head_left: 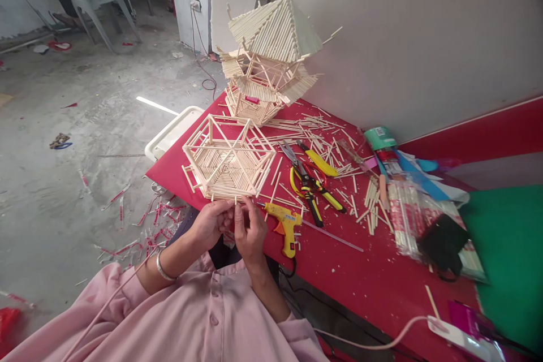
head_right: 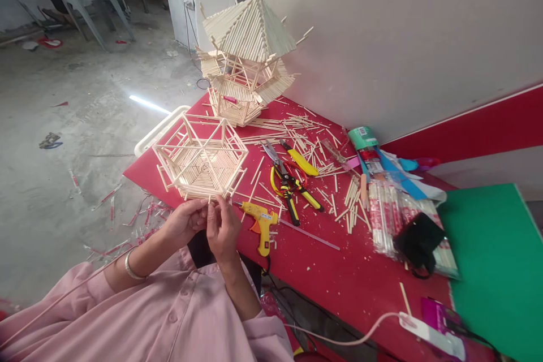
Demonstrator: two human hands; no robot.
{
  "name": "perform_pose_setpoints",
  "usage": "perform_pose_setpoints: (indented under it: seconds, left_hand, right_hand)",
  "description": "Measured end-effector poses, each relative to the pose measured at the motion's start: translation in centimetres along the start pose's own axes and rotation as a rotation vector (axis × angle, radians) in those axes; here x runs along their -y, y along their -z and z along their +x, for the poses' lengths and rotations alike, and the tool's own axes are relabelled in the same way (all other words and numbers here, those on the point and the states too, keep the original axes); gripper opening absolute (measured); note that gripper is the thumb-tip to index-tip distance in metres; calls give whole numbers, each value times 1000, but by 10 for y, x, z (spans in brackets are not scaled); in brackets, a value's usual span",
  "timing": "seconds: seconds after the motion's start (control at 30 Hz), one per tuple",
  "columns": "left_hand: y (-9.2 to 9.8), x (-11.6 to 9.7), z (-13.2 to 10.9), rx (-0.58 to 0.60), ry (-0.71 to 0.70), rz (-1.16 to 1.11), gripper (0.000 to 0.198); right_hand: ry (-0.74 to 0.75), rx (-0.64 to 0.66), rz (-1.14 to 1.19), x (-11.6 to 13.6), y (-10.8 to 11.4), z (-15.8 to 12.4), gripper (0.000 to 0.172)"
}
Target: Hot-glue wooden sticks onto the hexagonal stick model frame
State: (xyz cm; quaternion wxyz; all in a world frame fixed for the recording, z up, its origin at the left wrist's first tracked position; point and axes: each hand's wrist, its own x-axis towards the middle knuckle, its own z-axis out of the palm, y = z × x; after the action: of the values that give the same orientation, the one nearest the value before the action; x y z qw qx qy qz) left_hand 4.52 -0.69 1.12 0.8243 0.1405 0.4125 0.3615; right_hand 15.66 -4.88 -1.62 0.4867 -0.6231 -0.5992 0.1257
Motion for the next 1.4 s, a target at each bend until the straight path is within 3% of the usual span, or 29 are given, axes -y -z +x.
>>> perform_pose_setpoints:
  seconds: [1.4]
  left_hand:
    - [-1, 0, -1, 5, 0, -17, 34]
  right_hand:
    - [2, 10, -7, -1, 1, -1, 34]
